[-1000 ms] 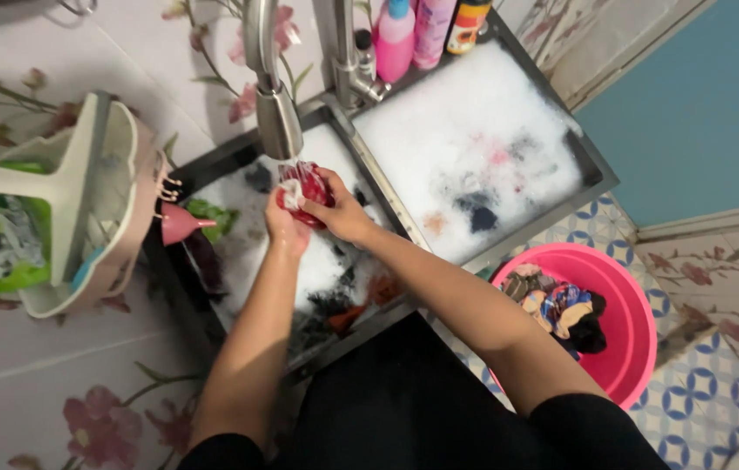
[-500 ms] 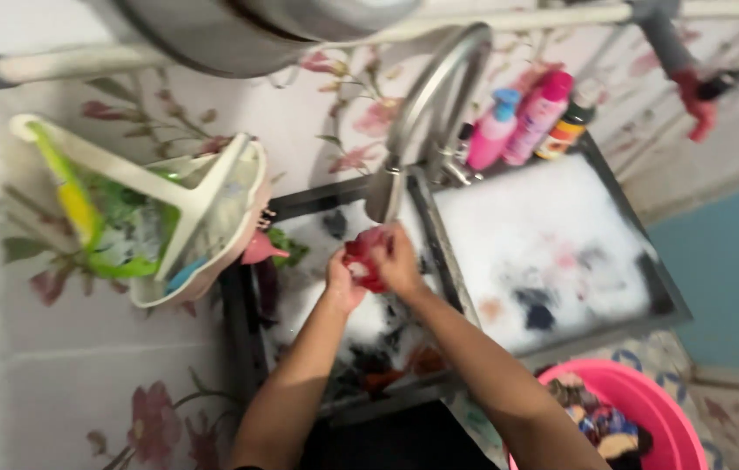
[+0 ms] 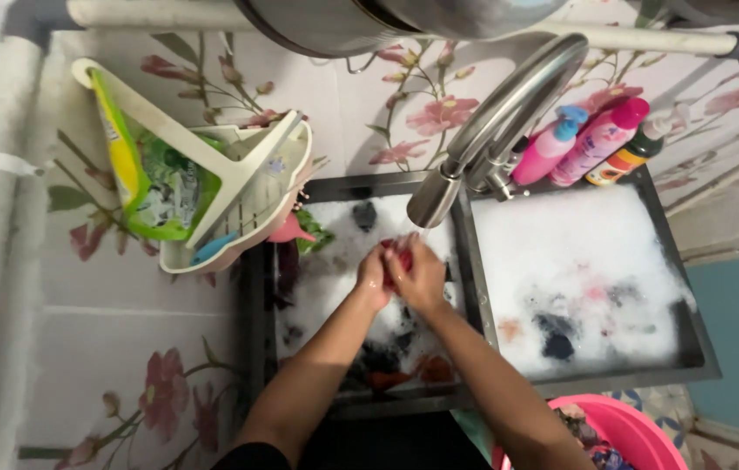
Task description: Hand-washing various articles of clothing in a soapy sink and rinsing them in a pink basin.
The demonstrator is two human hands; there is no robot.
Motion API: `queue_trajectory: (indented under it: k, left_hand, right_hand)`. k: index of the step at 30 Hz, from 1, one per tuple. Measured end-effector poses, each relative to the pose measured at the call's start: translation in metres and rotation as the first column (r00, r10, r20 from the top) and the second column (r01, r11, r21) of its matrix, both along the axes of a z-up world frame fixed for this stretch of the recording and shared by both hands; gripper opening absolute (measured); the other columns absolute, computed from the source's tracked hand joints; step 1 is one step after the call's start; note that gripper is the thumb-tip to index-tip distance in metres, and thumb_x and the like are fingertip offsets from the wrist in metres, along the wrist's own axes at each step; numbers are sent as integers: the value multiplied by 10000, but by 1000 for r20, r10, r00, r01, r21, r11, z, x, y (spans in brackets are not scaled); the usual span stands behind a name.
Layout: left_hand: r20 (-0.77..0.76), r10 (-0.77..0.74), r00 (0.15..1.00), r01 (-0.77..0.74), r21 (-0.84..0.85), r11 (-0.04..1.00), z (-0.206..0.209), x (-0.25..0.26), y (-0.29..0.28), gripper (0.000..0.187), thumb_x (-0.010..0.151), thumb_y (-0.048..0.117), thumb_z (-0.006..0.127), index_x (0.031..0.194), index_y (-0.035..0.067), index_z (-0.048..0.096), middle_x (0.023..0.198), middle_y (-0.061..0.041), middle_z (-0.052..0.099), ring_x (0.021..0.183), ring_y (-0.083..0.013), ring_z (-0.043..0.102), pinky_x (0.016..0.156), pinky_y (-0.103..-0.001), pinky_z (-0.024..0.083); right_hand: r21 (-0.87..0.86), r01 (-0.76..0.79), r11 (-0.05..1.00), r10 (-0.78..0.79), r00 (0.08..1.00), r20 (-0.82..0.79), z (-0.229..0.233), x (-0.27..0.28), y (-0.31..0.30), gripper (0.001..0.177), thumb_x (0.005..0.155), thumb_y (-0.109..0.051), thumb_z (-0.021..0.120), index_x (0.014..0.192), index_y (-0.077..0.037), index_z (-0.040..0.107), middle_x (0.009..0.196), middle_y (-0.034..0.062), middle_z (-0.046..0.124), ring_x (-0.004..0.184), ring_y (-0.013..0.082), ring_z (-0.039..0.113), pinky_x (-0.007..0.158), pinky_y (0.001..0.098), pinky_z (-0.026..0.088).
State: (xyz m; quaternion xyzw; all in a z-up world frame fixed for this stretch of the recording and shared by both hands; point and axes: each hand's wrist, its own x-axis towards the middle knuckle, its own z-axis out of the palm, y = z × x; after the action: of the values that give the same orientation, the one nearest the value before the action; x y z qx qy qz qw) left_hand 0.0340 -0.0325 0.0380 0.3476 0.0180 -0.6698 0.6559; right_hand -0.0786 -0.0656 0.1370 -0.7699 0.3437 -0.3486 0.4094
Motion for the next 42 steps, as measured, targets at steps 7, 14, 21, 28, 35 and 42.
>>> queue_trajectory:
  k: [7,14,21,28,35,42]
  left_hand:
    - [361,147,921,-83,-185,979,2,7,7,283,831,90,533,1069,42,679,1006,-60,692,947,-200,652,874,-328,531]
    - [822,90,563,-274,83,958,-72,5,12,223,816,129,606,980,44,731,978,-62,701,876,-183,668,783,-324,548]
    - [502,-217,837,-72,494,867,-78,-11,29,354,940,373,563,1173,122,652,1043,-92,713,910,-248,659,768,-383,520]
    - [-140,96,985,-134,-297,945,-188,6,-6,278,1011,311,436,910,62,508,881,-97,540,782,-241,528,714,-400,460]
    - [-148,130,980,-111,132,985,-166,-4,-9,381,1071,441,505,1104,100,671,1079,-92,711,953,-242,680,867,-375,558]
    - [-106,9,994,-14,-46,999,-175,-4,12,375,969,395,504,981,38,618,927,-136,659,819,-289,634,696,-463,529]
  right_hand:
    - [698,-288,655,139,955,263,-87,-34,-55,306,941,-259,705,1203,-102,699,1083,91,739,975,243,697,878,366,550]
    - [-234,-228,945,152,940,-305,-69,-28,-3,347,760,-76,772,1101,-57,709,1105,172,706,1122,401,602,953,459,504]
    - [296,-132,946,272,820,-503,-213,-17,-25,258,1057,-214,515,1103,-67,722,1141,232,733,1037,347,686,907,457,527]
    - [278,-87,957,111,991,-73,-80,19,15,261,1028,-200,498,1115,-60,700,987,221,721,920,284,712,838,401,551]
    - [-94,-208,974,179,951,-250,-140,-12,-23,170,905,-147,607,1019,-88,718,1010,140,744,981,284,691,899,417,512]
    - [470,-135,872,69,986,154,-132,8,19,240,959,-159,512,1096,-71,689,974,79,719,891,144,680,818,276,538]
